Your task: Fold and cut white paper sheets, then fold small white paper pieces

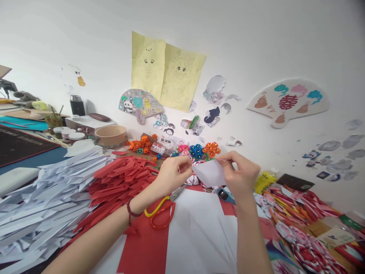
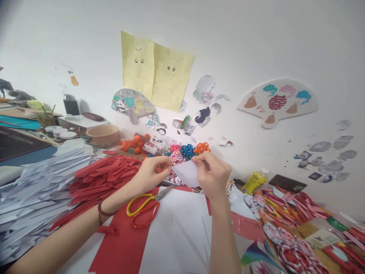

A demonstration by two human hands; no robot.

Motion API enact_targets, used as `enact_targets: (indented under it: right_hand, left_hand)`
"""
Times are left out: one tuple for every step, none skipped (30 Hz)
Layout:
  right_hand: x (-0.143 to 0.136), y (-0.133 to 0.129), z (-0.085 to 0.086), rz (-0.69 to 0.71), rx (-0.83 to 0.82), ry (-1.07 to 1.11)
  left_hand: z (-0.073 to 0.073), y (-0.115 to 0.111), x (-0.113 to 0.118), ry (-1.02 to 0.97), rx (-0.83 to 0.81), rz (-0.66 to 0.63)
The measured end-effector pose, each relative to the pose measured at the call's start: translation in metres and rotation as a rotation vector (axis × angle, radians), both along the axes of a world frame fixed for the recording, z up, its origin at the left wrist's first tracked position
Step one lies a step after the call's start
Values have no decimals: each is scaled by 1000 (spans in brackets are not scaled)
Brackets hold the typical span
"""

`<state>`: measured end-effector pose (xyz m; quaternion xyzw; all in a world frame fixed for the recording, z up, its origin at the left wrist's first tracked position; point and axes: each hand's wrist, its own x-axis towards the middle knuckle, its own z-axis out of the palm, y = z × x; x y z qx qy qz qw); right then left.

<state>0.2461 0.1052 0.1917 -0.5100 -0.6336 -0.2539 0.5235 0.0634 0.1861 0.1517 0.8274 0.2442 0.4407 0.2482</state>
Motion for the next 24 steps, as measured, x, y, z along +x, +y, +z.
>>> enact_targets:
  right_hand:
    - [4,-2,1,0,25,61]
    - [8,-4,2,3,57,127]
    - [12,-5,3,8,94,189]
    - [16,-7,4,17,126,242]
    - [19,-8,5,30,141,280]
    - [21,-9,6,48,135,303]
    - [22,-9,6,74,105,310]
    - [21,-8,6,104,63,302]
    - [18,-7,6,136,16,287]
    - [15,-5,5,163,-29,271]
    - [10,-3,4,182,-60,257]
    - [5,-1,3,200,-80,250]
    - [0,2,2,210,-92,244]
    - [-4,4,0,208,-93,235]
    - [-8,7,-2,196,-85,225]
    - [-11,8,-3,177,-73,219]
    - [-13,9,-4,160,-64,224]
    - [-14,10,-5,154,-59,246]
    - [-15,11,-6,164,-56,284]
    - [-15,11,-6,190,-65,331]
    - [-15,12,-6,231,-87,378]
    - [-15,12,-6,279,-124,416]
    - [-14,13,-6,330,-172,437]
    - [-13,14,-5,378,-232,434]
  left_hand:
    - [-1,1,0,6,2,18]
    - [-1,2,-1,11,6,41]
    - [-1,3,-1,12,17,66]
    - [-1,3,-1,8,37,95]
    - [0,3,-2,-2,66,123]
    - [1,2,-2,-17,100,146]
    - [3,0,-2,-35,134,163]
    - [5,-2,-3,-51,159,170]
    - [8,-5,-3,-64,170,163]
    - [10,-7,-3,-74,162,138]
    - [13,-10,-4,-86,129,89]
    - [15,-12,-4,-101,72,21]
    - [17,-14,-4,-123,-2,-58]
    - [19,-15,-5,-153,-86,-141]
    - [20,-16,-6,-184,-168,-215]
    - [21,-16,-7,-211,-235,-267]
    - [22,-16,-7,-228,-275,-294]
    - [22,-15,-8,-232,-285,-297]
    - [21,-14,-9,-225,-272,-278]
    - [20,-12,-10,-209,-243,-241]
    - [19,-10,-10,-191,-207,-190]
    - [18,-8,-11,-176,-170,-133]
    - [17,-6,-12,-162,-137,-75]
    - [16,-4,-13,-147,-106,-22]
